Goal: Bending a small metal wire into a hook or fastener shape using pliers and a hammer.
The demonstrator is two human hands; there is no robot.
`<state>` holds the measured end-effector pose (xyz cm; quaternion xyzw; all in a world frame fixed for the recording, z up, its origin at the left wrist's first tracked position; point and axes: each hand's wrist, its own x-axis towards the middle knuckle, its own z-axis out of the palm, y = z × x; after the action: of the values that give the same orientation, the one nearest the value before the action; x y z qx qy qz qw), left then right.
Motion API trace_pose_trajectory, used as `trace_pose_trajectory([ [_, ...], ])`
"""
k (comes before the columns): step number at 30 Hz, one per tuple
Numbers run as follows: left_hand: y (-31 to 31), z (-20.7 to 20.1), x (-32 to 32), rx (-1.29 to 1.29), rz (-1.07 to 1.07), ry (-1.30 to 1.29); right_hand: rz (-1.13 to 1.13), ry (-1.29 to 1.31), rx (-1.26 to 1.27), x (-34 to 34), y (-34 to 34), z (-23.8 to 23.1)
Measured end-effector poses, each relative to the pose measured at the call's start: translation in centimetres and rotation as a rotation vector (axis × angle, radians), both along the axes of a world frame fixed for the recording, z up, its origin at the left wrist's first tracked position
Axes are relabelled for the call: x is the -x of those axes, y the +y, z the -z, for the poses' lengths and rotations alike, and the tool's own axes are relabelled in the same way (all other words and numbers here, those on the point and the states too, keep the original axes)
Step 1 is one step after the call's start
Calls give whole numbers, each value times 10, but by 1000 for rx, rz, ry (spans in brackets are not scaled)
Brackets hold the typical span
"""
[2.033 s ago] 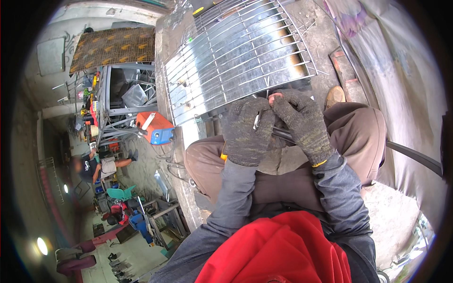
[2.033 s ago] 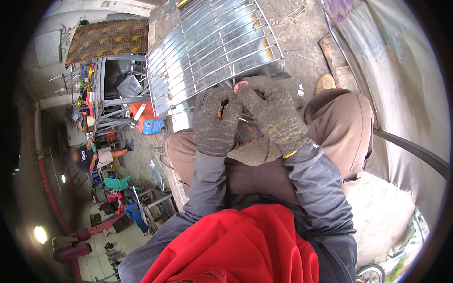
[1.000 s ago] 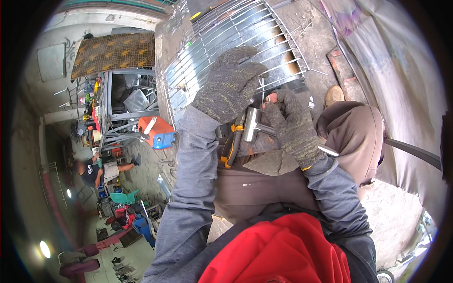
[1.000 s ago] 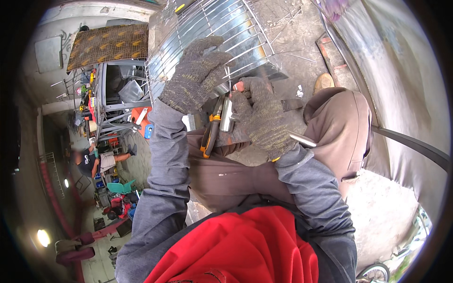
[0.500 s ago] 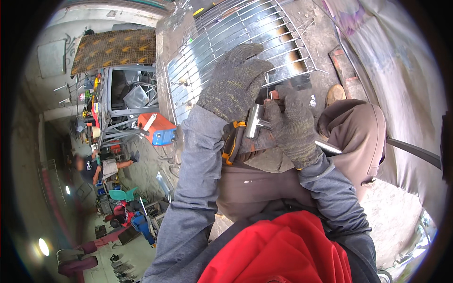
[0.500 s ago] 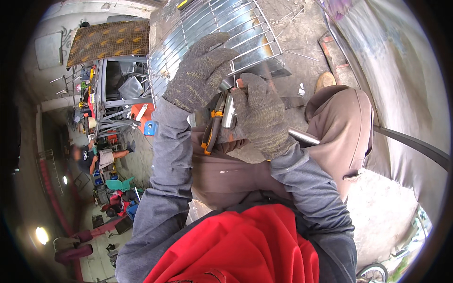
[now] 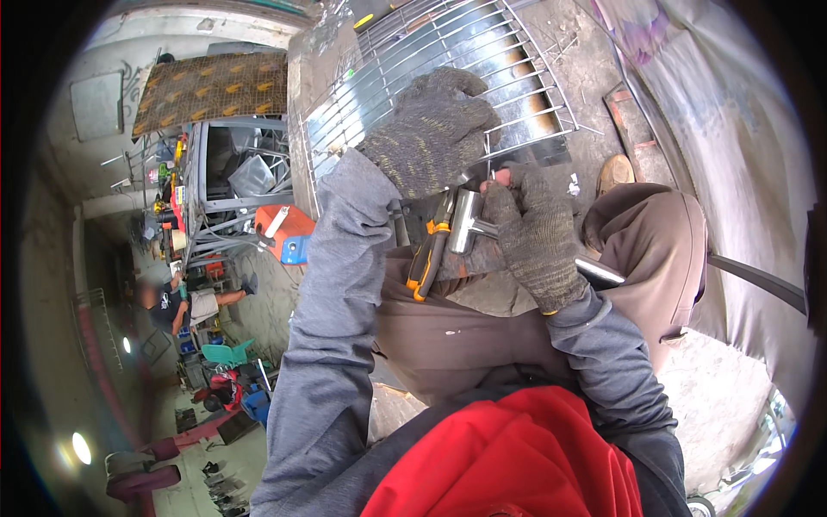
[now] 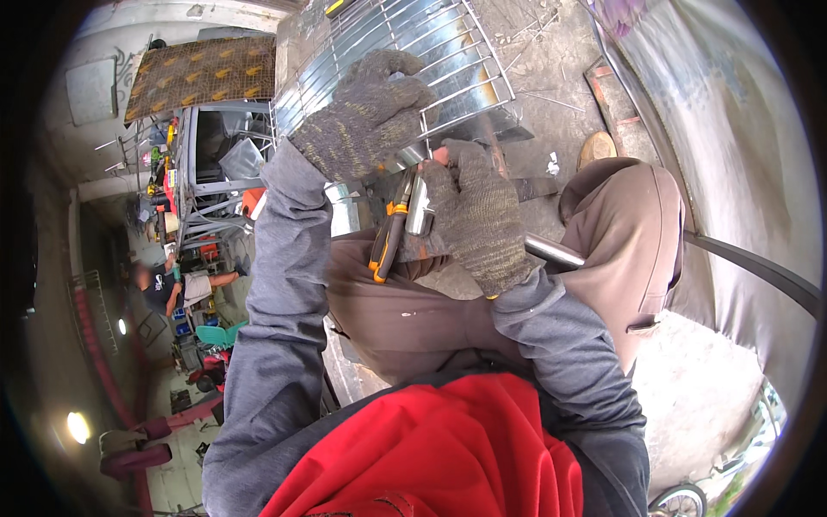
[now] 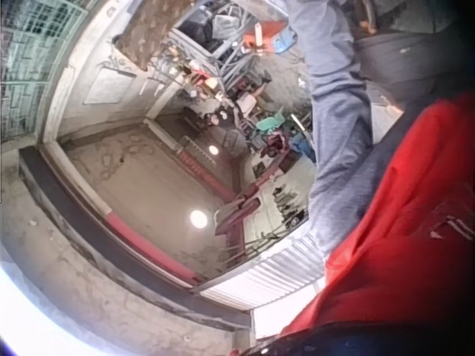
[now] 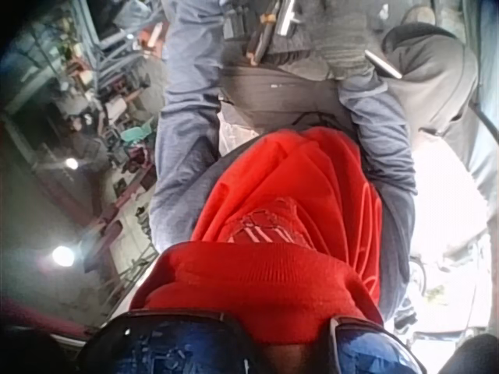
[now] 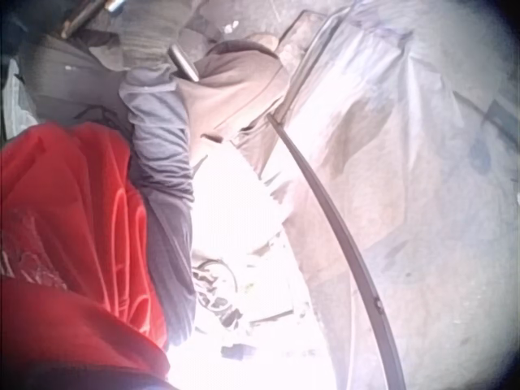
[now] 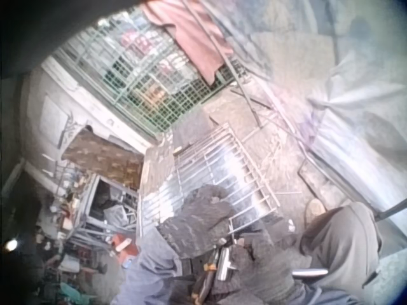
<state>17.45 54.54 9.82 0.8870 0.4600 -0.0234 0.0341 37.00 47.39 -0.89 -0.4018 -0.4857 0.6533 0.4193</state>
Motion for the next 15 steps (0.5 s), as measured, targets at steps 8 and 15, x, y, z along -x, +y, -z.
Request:
trace_pose_trajectory([
  [8, -2, -3, 1, 9, -1, -62, 219, -374, -716, 3, 6, 2],
  [15, 0, -8, -1, 4, 67, 13, 181, -140, -341, 12, -5, 7],
])
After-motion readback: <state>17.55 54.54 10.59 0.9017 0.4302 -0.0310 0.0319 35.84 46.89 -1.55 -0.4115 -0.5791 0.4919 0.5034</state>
